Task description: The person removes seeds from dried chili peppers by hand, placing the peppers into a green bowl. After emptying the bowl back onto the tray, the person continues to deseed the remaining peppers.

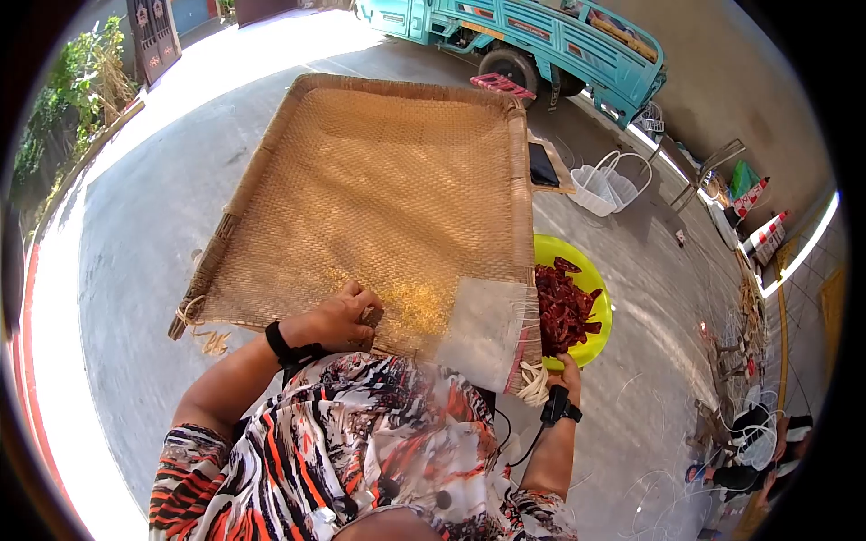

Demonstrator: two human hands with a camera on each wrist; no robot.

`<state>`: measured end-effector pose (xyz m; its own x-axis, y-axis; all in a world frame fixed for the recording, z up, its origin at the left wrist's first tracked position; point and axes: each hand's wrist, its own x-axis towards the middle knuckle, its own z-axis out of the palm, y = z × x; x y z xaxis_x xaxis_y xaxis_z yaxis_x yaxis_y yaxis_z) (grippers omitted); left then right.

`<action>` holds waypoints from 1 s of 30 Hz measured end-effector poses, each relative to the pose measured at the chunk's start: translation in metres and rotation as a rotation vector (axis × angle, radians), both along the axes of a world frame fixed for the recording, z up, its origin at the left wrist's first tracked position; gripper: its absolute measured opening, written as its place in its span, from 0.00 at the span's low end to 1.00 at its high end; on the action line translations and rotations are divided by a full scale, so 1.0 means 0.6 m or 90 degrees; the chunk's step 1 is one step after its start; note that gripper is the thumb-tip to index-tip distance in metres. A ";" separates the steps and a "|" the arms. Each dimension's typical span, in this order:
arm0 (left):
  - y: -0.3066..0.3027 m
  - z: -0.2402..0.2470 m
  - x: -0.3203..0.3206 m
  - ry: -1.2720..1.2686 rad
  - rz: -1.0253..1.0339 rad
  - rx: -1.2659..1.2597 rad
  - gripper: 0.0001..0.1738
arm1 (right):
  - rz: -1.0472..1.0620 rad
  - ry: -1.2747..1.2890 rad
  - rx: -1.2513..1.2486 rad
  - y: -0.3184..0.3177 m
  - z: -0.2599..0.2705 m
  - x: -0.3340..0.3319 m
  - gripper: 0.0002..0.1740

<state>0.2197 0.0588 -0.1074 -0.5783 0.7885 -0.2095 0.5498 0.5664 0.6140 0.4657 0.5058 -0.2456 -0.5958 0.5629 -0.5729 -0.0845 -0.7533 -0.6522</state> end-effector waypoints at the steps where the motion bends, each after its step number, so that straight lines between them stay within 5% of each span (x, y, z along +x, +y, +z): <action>1: 0.000 0.004 0.001 -0.003 0.006 -0.008 0.28 | -0.009 0.000 0.035 0.019 -0.020 0.007 0.23; 5: -0.004 -0.018 -0.002 -0.015 -0.002 0.030 0.28 | -0.020 0.082 0.158 0.051 -0.006 0.020 0.25; 15: 0.002 -0.021 -0.006 -0.029 -0.010 0.032 0.30 | -0.216 0.158 0.421 0.097 0.196 -0.010 0.28; 21: 0.006 -0.016 -0.010 -0.040 -0.014 0.013 0.29 | -0.121 0.183 0.486 -0.015 0.334 -0.081 0.24; 30: 0.006 -0.002 -0.008 -0.040 -0.023 -0.001 0.29 | 0.026 0.178 0.617 -0.171 0.367 -0.240 0.28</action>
<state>0.2152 0.0622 -0.1084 -0.5345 0.8087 -0.2457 0.5302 0.5472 0.6476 0.3215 0.4030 -0.0256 -0.6678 0.6878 0.2846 -0.3149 0.0854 -0.9453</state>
